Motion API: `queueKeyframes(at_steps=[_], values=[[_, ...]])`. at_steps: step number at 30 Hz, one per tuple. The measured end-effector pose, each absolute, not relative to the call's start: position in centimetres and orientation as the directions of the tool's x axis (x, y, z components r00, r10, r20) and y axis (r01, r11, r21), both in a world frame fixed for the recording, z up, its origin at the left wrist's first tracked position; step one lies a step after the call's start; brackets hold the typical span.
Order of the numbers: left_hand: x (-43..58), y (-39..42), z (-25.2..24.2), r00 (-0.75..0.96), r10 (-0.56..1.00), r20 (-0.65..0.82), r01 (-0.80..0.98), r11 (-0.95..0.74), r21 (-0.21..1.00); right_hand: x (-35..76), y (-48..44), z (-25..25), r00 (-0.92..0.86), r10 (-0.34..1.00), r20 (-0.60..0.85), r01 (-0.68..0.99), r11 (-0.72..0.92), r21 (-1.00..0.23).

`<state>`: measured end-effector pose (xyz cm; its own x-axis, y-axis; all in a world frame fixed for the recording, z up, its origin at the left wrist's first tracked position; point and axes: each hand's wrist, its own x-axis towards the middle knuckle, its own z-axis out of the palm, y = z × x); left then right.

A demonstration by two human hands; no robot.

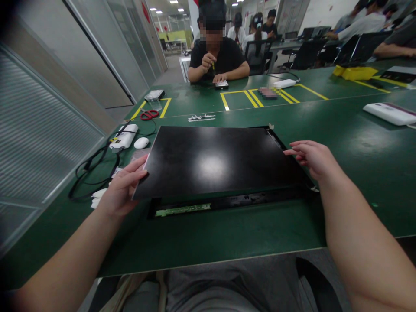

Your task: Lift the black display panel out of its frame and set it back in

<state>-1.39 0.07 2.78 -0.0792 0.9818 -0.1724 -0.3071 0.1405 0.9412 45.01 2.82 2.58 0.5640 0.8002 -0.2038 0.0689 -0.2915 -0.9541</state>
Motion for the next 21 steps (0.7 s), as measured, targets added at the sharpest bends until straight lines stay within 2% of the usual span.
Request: queueKeyframes(at_steps=[11, 21], values=[[-1.1, 0.2, 2.1, 0.014, 0.987, -0.157, -0.312, 0.154, 0.938, 45.7, 3.1, 1.8, 0.582, 0.802, -0.138, 0.15, -0.272, -0.95], [-1.0, 0.6, 1.4, 0.037, 0.973, -0.226, -0.282, 0.227, 0.932, 45.5, 3.0, 1.6, 0.595, 0.799, -0.094, 0.269, -0.307, -0.913]])
